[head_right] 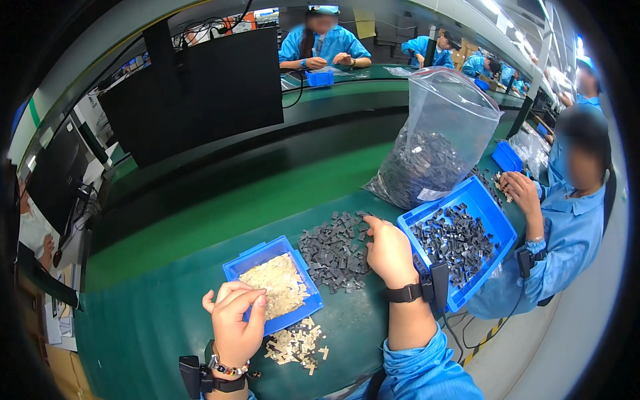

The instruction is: Sorting small plastic or rubber components into separate bins based on type on an assembly line table.

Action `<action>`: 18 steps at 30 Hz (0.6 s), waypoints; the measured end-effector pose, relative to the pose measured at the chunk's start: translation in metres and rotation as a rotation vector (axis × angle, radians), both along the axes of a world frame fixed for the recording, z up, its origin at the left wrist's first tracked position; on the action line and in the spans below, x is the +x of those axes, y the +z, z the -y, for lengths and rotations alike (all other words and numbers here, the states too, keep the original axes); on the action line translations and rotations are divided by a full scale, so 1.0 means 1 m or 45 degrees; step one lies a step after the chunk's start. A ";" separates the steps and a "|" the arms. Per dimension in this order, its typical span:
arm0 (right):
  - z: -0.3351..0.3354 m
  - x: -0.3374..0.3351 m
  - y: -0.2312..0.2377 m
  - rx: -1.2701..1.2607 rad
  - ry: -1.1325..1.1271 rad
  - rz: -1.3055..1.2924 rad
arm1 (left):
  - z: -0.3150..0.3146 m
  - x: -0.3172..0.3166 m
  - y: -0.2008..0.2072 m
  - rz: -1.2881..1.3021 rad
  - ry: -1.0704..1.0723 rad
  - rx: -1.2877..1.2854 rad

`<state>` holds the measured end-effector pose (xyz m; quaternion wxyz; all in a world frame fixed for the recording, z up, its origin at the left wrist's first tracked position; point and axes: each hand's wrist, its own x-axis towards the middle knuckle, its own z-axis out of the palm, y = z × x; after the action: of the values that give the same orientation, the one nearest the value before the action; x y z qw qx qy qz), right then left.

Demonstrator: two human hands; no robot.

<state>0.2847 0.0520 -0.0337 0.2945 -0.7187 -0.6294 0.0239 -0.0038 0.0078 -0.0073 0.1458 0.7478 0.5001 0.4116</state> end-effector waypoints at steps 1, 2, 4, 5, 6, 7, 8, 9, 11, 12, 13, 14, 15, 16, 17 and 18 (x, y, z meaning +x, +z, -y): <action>0.000 0.000 0.000 -0.001 0.006 0.005 | 0.000 0.000 0.000 0.015 -0.011 0.016; -0.001 0.000 -0.001 -0.009 0.014 0.043 | 0.000 0.000 0.000 0.029 -0.022 0.031; -0.001 -0.002 0.000 -0.020 0.029 0.083 | -0.001 0.001 0.000 0.036 -0.017 0.036; -0.001 -0.004 0.002 -0.028 0.001 0.083 | -0.001 0.001 0.001 0.038 -0.017 0.043; -0.001 -0.005 0.003 -0.037 -0.026 0.082 | -0.001 0.001 0.000 0.041 -0.013 0.041; -0.001 -0.006 0.004 -0.039 -0.022 0.085 | -0.001 0.000 0.000 0.034 -0.019 0.020; -0.002 -0.006 0.005 -0.063 -0.046 0.032 | -0.001 0.000 0.001 0.027 -0.024 0.000; -0.003 -0.006 0.006 -0.088 -0.070 -0.020 | -0.001 0.000 0.001 0.030 -0.020 -0.001; -0.005 -0.006 0.007 -0.042 -0.053 -0.130 | -0.001 -0.001 0.002 0.032 -0.034 -0.007; -0.006 -0.006 0.007 0.005 -0.040 -0.243 | 0.000 0.000 0.003 0.036 -0.026 -0.007; -0.008 -0.008 0.006 0.004 -0.030 -0.239 | 0.000 0.000 0.003 0.041 -0.038 0.004; -0.008 -0.011 0.003 0.157 0.123 -0.500 | 0.000 0.000 0.004 0.046 -0.048 0.015; -0.009 -0.017 0.000 0.308 0.279 -0.761 | 0.000 0.001 0.005 0.049 -0.036 0.015; -0.007 -0.027 0.000 0.398 0.458 -0.809 | 0.000 0.001 0.004 0.078 -0.071 0.045; -0.002 -0.042 0.004 0.526 0.588 -0.755 | -0.001 0.001 0.004 0.107 -0.106 0.075; 0.003 -0.053 0.007 0.615 0.699 -0.580 | -0.001 0.000 0.004 0.055 -0.143 0.114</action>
<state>0.2318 0.0492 -0.0263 0.5684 -0.4114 -0.7038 0.1115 -0.0040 0.0084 -0.0034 0.1459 0.7714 0.4353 0.4406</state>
